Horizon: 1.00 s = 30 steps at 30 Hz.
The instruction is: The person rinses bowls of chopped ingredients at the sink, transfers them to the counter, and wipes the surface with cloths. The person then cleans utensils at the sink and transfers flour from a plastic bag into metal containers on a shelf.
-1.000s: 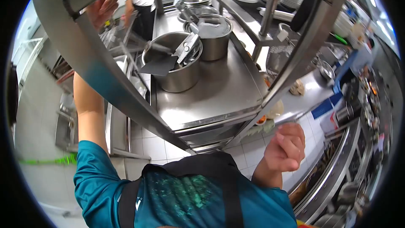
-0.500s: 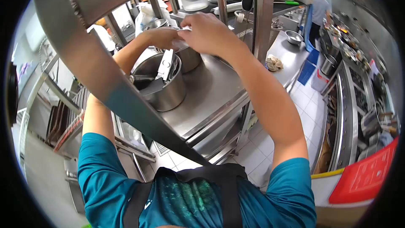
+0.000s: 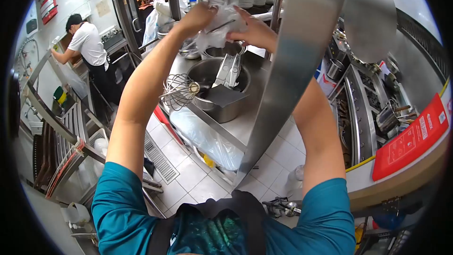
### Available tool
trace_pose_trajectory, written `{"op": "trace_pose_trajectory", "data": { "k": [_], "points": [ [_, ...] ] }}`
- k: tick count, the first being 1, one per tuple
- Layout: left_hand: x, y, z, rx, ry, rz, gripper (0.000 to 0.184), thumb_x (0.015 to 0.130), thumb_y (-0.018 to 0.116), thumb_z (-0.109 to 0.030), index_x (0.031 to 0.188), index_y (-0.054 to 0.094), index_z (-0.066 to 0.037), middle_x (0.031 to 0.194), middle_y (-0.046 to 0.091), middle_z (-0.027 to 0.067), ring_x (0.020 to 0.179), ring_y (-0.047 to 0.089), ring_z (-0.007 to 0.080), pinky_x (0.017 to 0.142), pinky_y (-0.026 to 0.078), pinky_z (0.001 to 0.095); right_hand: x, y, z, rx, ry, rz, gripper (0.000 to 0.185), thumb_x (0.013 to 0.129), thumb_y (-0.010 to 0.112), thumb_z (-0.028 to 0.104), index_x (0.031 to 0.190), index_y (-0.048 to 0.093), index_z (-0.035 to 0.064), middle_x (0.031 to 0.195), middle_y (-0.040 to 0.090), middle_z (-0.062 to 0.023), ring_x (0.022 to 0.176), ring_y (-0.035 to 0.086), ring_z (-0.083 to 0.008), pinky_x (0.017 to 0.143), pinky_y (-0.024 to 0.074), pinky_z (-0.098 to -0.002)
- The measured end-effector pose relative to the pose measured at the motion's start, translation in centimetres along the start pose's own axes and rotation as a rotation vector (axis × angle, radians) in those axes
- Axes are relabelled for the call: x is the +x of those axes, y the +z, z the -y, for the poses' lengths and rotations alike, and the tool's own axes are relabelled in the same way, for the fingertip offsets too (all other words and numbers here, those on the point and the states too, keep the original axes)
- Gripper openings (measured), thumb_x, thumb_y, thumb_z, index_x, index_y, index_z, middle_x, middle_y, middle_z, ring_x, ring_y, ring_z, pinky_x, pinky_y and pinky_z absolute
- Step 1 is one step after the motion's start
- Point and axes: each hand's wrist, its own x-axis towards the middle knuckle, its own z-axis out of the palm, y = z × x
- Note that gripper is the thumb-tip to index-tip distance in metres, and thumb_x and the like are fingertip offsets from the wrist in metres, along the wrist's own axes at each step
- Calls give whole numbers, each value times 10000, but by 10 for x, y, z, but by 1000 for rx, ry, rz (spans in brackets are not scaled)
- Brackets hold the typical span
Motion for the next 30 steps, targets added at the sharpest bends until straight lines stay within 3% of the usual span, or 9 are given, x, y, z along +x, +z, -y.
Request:
{"op": "trace_pose_trajectory", "data": {
  "k": [1,4,6,8,14,18,22,27,30],
  "points": [
    [-1,6,0,-13,8,4,506,930,532,-324,1173,548,119,932,661,287,895,662,343,797,504,390,12,6,-14,58,-52,-4,840,739,808,266,1455,390,128,1087,651,-149,833,643,-172,683,553,-325],
    [-5,28,10,-842,-121,79,459,939,538,-194,1286,488,102,1173,612,270,1000,633,275,847,497,359,25,10,-27,-128,-105,-68,748,722,810,232,1381,482,103,1013,674,-144,796,639,-150,640,548,-302],
    [-11,6,41,-292,367,41,718,894,613,-461,1388,452,34,1178,650,160,1017,602,263,896,463,365,27,7,-41,-101,-165,-83,683,711,808,202,1323,534,75,1017,677,-136,792,651,-144,620,558,-288],
    [-21,-6,62,-315,106,100,721,887,638,-396,1458,384,-35,1131,670,142,1003,612,277,908,466,369,18,0,-26,70,1,-107,624,751,771,123,1314,510,51,1047,657,-106,929,643,-162,703,578,-296],
    [-66,-28,44,44,89,408,570,909,600,-134,1448,417,-92,1029,682,161,973,631,216,875,478,325,4,-10,-18,197,115,-298,641,752,774,193,1303,496,18,1051,661,-127,882,674,-183,613,607,-290],
    [-59,-41,67,248,359,225,371,845,604,-86,1210,666,-102,1049,701,166,897,673,288,818,509,384,-54,-5,4,45,183,-663,634,774,742,231,1315,503,2,1048,671,-173,987,662,-220,633,582,-314],
    [-48,-39,30,498,277,450,446,798,641,-195,1232,663,-295,1013,699,159,869,674,322,782,531,409,-162,-23,-18,-244,11,-751,583,808,732,175,1320,514,2,1156,633,-148,1035,613,-240,838,519,-346],
    [-28,-8,19,407,502,641,318,853,650,-394,1070,734,-178,980,717,115,855,676,307,766,523,393,-241,-84,52,56,-261,-1591,398,941,584,64,1318,486,-20,1206,598,-131,1027,617,-228,878,531,-327],
    [-22,11,9,620,544,733,323,864,619,-417,913,754,-128,845,720,106,791,672,311,715,515,401,-215,-121,173,-358,-671,-1384,430,950,512,-15,1376,450,-15,1260,588,-157,1136,595,-243,968,489,-344]
  ]
}}
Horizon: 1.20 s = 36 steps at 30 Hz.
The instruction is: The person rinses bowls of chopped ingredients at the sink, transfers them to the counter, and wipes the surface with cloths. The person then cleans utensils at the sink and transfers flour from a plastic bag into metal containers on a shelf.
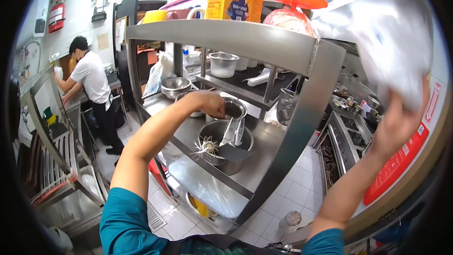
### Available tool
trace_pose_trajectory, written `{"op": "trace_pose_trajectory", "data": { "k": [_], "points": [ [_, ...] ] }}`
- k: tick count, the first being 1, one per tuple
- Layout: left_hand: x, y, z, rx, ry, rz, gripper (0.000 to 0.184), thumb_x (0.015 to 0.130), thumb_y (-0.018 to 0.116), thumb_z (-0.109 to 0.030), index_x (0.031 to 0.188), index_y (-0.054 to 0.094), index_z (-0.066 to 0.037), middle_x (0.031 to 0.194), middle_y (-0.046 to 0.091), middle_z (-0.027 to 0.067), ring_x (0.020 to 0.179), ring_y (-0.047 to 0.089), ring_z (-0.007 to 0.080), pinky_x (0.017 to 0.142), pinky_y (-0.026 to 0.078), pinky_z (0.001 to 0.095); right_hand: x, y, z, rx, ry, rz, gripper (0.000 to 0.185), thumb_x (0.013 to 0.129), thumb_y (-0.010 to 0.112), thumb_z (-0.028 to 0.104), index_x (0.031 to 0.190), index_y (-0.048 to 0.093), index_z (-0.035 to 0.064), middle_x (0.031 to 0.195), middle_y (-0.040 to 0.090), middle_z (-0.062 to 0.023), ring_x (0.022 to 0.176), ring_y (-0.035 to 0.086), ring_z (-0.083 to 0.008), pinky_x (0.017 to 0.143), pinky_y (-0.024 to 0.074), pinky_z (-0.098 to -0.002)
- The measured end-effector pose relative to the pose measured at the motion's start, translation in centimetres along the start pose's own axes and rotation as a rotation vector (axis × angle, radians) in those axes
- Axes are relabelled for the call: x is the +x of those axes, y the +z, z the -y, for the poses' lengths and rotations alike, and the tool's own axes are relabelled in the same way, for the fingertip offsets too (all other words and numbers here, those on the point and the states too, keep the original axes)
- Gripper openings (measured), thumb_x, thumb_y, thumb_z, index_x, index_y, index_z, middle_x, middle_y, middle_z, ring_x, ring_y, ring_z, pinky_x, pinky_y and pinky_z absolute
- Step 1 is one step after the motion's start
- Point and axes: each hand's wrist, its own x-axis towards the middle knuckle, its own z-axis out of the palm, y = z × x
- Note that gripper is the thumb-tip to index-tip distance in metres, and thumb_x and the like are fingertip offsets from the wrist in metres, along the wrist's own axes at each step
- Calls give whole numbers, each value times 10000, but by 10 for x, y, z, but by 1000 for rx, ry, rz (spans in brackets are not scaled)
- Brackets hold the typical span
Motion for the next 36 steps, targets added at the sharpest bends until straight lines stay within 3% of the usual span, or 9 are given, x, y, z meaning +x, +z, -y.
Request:
{"op": "trace_pose_trajectory", "data": {
  "k": [2,4,8,12,19,26,30,32,36],
  "points": [
    [-3,1,-2,-15,-7,-36,326,868,613,-410,912,750,-118,841,716,118,794,673,315,723,514,409,46,53,54,-62,-8,449,544,858,494,-54,1384,493,81,1256,589,-114,1052,602,-181,903,497,-318],
    [-4,-1,6,-37,-7,-68,329,871,607,-403,911,745,-107,837,713,129,797,673,319,730,513,417,78,106,56,-514,-571,564,552,774,583,99,1324,546,76,1290,503,-144,1101,565,-276,933,464,-376],
    [-18,-3,40,-249,-61,-390,331,858,618,-396,977,745,-115,955,713,147,915,674,322,828,523,416,80,161,76,-594,-288,1431,422,807,635,196,1205,618,55,1119,580,-175,999,585,-289,907,456,-334],
    [-15,-3,80,-236,-84,-257,281,822,626,-279,1009,742,-104,988,725,125,936,689,274,833,529,388,117,161,15,-440,248,1644,380,927,538,260,1121,615,-57,939,637,-160,859,615,-238,837,472,-331],
    [16,-1,71,-284,-40,-209,283,814,685,-301,953,747,-63,813,721,113,778,692,236,678,540,365,94,139,54,33,570,1294,474,886,671,166,1289,529,-40,1154,636,-96,1039,613,-188,911,481,-312],
    [56,18,66,-118,-120,-102,531,649,844,-344,1025,705,4,1084,694,190,978,680,338,832,548,427,63,104,84,-494,-256,664,459,958,592,393,1303,606,91,1341,558,-170,1240,522,-274,1058,398,-385],
    [71,29,81,-32,63,-153,522,655,806,-362,1015,696,0,949,711,181,896,678,337,804,523,423,41,65,136,-259,-922,648,196,956,553,87,917,726,4,701,628,-65,542,496,-125,481,354,-261],
    [74,24,97,-98,82,-199,451,656,785,-321,1023,724,-66,958,706,209,911,677,354,815,523,435,37,41,132,-31,-956,707,191,976,524,24,976,666,-104,848,659,-139,676,633,-154,630,582,-230],
    [69,11,102,-183,86,-325,327,717,741,-306,948,734,-75,847,711,174,808,687,306,729,520,429,0,-12,156,-232,-814,693,297,1019,430,80,929,660,-85,791,663,-159,651,654,-180,566,587,-243]
  ]
}}
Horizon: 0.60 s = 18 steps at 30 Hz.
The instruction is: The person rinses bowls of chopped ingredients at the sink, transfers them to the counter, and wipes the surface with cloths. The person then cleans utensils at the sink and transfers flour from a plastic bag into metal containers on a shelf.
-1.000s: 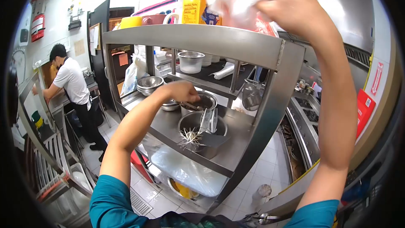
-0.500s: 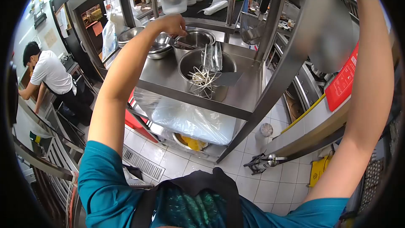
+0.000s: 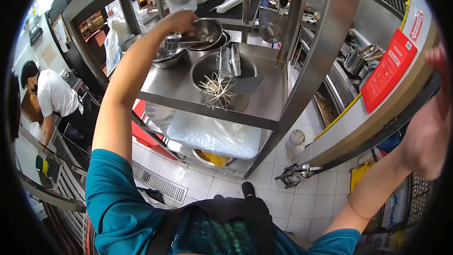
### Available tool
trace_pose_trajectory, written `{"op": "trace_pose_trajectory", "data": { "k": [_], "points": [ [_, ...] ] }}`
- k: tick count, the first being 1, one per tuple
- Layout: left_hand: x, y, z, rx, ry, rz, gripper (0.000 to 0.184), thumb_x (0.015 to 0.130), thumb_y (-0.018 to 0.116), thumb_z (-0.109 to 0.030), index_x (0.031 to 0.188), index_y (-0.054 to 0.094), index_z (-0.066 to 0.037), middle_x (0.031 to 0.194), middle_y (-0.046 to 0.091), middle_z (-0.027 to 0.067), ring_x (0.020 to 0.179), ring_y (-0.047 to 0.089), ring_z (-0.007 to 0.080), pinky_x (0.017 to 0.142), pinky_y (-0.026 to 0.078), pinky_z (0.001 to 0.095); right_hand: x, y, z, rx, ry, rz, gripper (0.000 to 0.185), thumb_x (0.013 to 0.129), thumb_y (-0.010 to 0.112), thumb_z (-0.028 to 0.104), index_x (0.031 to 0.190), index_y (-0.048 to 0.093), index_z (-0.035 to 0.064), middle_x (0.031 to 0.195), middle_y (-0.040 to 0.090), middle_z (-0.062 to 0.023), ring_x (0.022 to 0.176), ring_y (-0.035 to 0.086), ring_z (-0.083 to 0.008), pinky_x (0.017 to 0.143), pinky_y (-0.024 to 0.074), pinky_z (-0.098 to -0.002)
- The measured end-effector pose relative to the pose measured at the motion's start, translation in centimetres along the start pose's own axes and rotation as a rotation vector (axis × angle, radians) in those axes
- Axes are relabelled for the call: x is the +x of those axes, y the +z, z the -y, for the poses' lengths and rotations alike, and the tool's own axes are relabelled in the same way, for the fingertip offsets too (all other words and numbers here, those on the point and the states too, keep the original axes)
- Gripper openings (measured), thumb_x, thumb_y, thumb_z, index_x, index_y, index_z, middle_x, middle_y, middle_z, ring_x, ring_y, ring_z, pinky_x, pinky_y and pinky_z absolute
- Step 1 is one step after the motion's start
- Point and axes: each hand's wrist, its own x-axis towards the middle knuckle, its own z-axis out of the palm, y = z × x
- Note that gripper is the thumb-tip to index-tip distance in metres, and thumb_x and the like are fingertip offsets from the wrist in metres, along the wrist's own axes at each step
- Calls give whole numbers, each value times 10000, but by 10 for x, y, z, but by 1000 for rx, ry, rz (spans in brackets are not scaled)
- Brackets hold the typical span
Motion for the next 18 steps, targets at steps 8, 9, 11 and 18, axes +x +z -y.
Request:
{"op": "trace_pose_trajectory", "data": {
  "k": [8,9,11,18],
  "points": [
    [-51,-61,-29,-413,-352,41,242,759,630,-130,898,693,57,679,669,112,556,640,176,490,514,308,-65,65,111,336,846,-46,334,982,476,231,854,659,-17,734,636,-125,679,612,-257,637,497,-351],
    [-67,-75,-37,-408,-399,7,207,798,626,-161,839,691,31,663,656,79,517,591,123,442,460,271,-72,73,123,428,854,-71,337,980,498,265,843,661,3,707,632,-105,647,618,-252,627,513,-351],
    [-100,-88,-36,-427,-470,-66,210,833,602,-181,779,692,2,651,643,52,483,555,91,405,427,244,-83,84,142,638,800,-58,337,969,543,316,846,673,30,688,633,-81,617,635,-238,613,540,-357],
    [-323,-104,-162,-169,-1132,-171,274,785,654,-266,768,693,4,605,633,78,508,603,206,500,496,342,-103,167,223,2010,648,374,429,973,567,338,1181,594,-36,896,660,-119,781,667,-211,666,562,-347]
  ]
}}
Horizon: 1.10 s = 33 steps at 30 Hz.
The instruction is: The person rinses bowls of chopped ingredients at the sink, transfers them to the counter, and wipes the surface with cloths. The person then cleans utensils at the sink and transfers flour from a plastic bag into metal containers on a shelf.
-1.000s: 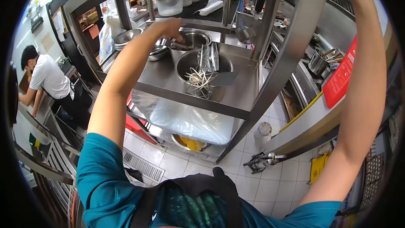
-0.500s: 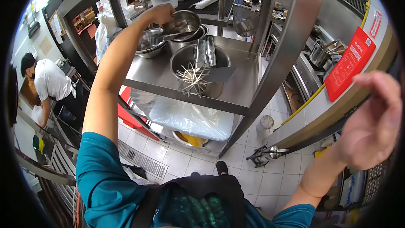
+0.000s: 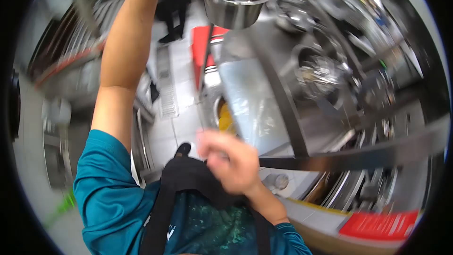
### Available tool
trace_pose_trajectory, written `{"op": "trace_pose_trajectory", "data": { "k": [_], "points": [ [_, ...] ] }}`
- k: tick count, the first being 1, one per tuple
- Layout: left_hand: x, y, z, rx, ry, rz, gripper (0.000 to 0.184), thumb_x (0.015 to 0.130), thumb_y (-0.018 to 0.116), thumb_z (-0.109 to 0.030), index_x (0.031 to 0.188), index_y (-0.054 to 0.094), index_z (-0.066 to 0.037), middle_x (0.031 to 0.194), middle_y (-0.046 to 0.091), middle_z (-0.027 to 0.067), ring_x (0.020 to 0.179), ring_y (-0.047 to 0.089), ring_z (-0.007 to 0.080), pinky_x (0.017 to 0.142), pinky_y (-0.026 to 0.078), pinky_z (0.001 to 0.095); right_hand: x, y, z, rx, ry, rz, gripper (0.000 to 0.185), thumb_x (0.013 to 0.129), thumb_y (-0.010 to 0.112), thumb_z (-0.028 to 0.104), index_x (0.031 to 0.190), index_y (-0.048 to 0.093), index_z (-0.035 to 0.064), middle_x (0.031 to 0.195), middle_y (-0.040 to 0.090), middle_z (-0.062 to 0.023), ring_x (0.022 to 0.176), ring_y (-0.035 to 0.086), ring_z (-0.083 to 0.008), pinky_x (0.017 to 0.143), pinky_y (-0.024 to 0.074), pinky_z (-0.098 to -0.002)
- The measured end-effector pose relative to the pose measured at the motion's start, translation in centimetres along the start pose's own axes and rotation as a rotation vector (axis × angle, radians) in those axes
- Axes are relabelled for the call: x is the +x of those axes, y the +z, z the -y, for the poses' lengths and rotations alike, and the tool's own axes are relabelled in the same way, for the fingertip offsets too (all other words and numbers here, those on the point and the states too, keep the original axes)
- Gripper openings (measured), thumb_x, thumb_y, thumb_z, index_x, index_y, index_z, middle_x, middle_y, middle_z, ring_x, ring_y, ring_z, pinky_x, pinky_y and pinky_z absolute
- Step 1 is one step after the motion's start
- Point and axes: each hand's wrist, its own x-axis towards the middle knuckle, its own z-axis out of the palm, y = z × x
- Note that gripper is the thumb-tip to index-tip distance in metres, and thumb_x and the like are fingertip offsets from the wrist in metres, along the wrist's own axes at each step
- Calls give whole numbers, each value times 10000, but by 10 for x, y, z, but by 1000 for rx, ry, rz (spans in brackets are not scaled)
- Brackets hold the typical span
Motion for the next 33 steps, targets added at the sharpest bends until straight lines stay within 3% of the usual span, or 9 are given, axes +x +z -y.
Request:
{"op": "trace_pose_trajectory", "data": {
  "k": [3,7,13,16,20,22,25,27,33],
  "points": [
    [-104,33,61,-9,-260,1,206,778,561,-145,789,710,-5,660,657,82,531,621,172,464,507,297,40,56,-69,625,418,-72,717,980,395,568,1406,369,-8,1177,572,-189,986,645,-287,746,587,-424],
    [-261,116,111,141,-645,-30,244,706,590,-125,862,736,-6,903,703,219,875,699,344,788,559,439,86,140,-109,805,653,369,829,942,373,676,1444,308,18,1292,502,-216,1111,580,-391,789,589,-486],
    [-482,209,180,-336,-1161,-286,369,903,522,-225,789,665,96,598,635,206,523,659,287,539,542,404,62,330,-159,801,1127,642,127,888,454,10,979,464,-76,1040,565,-255,926,647,-395,844,600,-554],
    [-593,220,244,-884,-1307,-510,349,937,544,-309,973,700,0,733,682,93,529,623,151,514,528,292,51,419,-187,832,1246,781,202,886,439,14,1020,466,-134,1015,570,-263,895,649,-397,768,633,-501],
    [-715,247,396,-100,-1620,-1115,380,933,550,-298,1141,628,10,709,673,81,596,655,175,525,511,304,47,527,-184,527,1107,801,257,852,473,-43,1096,443,-119,1042,522,-223,866,627,-322,707,655,-453],
    [-742,251,459,-20,-1661,-1253,487,921,565,-355,1256,556,-1,824,681,231,864,678,378,780,526,444,48,573,-193,425,1106,830,337,853,469,-41,1184,416,-83,930,560,-167,739,609,-254,651,655,-418],
    [-743,231,483,-539,-1462,-1346,557,943,544,-356,1352,450,10,813,672,222,835,671,402,798,528,450,60,606,-184,49,954,1008,374,815,567,17,1160,484,-102,906,588,-171,726,627,-241,515,552,-357],
    [-762,254,535,-609,-1358,-1428,369,981,520,-349,1112,516,-4,732,627,119,555,637,221,501,531,358,57,622,-186,11,879,912,378,838,545,105,1188,542,-36,816,646,-180,657,641,-243,519,513,-388],
    [-747,237,530,-1054,-1274,-1723,304,979,544,-427,888,541,-137,573,442,-26,442,413,75,358,308,221,65,647,-200,0,836,963,470,774,433,-38,1241,461,-91,734,622,-235,486,630,-284,384,484,-395]
  ]
}}
